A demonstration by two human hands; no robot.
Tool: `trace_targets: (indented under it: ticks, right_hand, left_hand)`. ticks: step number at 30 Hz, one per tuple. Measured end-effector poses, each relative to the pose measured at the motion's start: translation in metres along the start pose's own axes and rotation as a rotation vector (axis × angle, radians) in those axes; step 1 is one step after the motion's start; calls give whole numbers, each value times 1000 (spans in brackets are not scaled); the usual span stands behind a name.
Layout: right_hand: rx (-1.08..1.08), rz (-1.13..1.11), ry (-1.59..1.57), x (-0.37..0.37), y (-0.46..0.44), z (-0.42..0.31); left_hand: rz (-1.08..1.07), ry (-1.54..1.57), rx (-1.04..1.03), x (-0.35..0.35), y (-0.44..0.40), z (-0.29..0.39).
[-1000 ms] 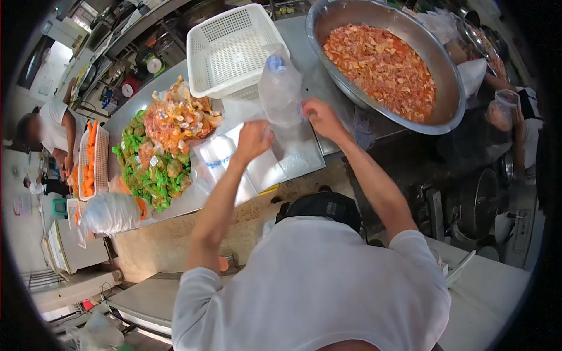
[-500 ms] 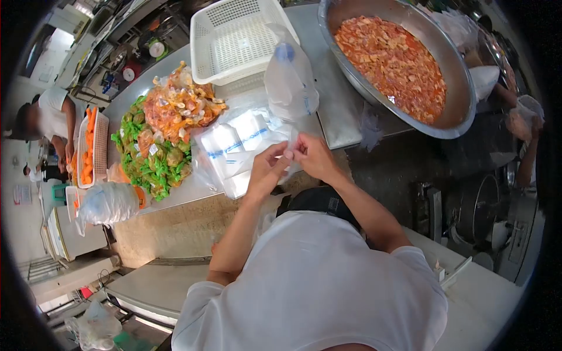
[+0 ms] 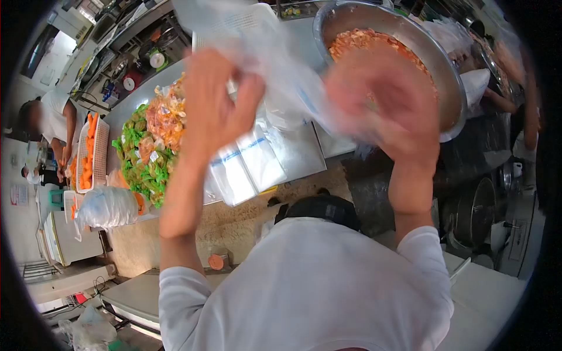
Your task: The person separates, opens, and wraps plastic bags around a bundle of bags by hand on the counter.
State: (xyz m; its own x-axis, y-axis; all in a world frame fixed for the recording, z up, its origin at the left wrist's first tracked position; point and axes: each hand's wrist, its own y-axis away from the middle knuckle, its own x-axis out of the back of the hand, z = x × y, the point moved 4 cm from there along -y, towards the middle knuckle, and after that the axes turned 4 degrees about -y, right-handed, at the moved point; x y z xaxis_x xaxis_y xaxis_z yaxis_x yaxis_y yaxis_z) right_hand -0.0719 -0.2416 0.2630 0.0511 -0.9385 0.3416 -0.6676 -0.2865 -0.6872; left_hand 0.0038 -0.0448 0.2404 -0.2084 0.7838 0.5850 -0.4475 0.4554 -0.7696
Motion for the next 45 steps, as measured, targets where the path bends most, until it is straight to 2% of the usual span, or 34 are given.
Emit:
trace_targets:
  ticks: [1,3,5,6,7,8,9,11,12,13,14,15,17,18,19,21,24,27,28,31,32,34,35,37,38,40,43,44,45]
  right_hand:
    - [15,-137,280,-4,-12,7]
    - [-109,-214,489,-15,-7,68]
    - [-241,-267,575,-34,38,143]
    - [-286,-249,572,-46,70,182]
    - [-325,-239,523,-61,109,218]
    - [-362,-226,478,-70,135,241]
    - [-437,-75,312,-68,141,246]
    - [-598,220,-32,-66,163,252]
    - [-620,364,-75,-61,176,248]
    - [-632,506,-112,-52,182,241]
    - [-628,647,-148,-45,184,239]
    - [-741,585,-194,-58,193,240]
    - [-962,454,-291,-95,211,234]
    - [-1009,289,-306,-113,210,229]
    - [-1062,116,-323,-134,213,220]
    - [-906,89,-223,-162,202,213]
    - [-521,235,-35,-188,169,203]
    - [-810,-197,-71,-194,161,209]
    - [-838,-148,-162,-189,158,199]
    - [-809,-131,-121,-181,156,180]
    - [-802,-148,-133,-178,156,173]
    - [-779,-177,-149,-164,151,160]
    - [-829,-95,-286,-152,149,155]
    - [-913,69,-558,-128,143,146]
    - [-856,35,-562,-122,140,143]
    - [-846,32,-425,-123,138,138]
    - [-774,3,-170,-123,144,138]
    - [-743,-13,-76,-121,146,140]
    - [-789,118,-58,-112,149,143]
  left_hand:
    - [179,-324,-333,1,-18,-7]
    - [-182,-143,-206,-30,-25,-45]
    - [-387,237,252,-87,37,-103]
    - [-429,280,357,-115,78,-124]
    - [-403,305,347,-146,126,-145]
    - [-333,436,430,-166,160,-151]
    - [-265,570,513,-176,184,-148]
    - [126,592,905,-168,214,-150]
    - [327,588,1102,-160,236,-146]
    - [-98,39,995,-143,241,-135]
    - [-315,-123,930,-146,261,-125]
    - [-542,-286,865,-151,288,-118]
    - [-418,-238,834,-144,306,-116]
    - [-350,-209,804,-143,305,-118]
    - [-330,-91,864,-137,305,-113]
    - [-268,144,966,-126,292,-109]
    - [-296,251,904,-116,277,-91]
    - [-284,343,966,-109,266,-76]
    - [-261,372,1009,-104,259,-69]
    - [-317,793,1269,-98,239,-33]
    - [-374,800,1195,-102,235,-28]
    - [-138,1034,1317,-106,238,-39]
    - [-15,1151,1370,-108,240,-47]
    - [-51,1140,1348,-104,226,-52]
    - [-113,1120,1328,-99,208,-38]
    - [-236,1168,1312,-101,195,-21]
    - [-353,940,1029,-111,187,-8]
    - [-417,844,1039,-116,191,-9]
    - [-302,1086,1116,-118,195,-16]
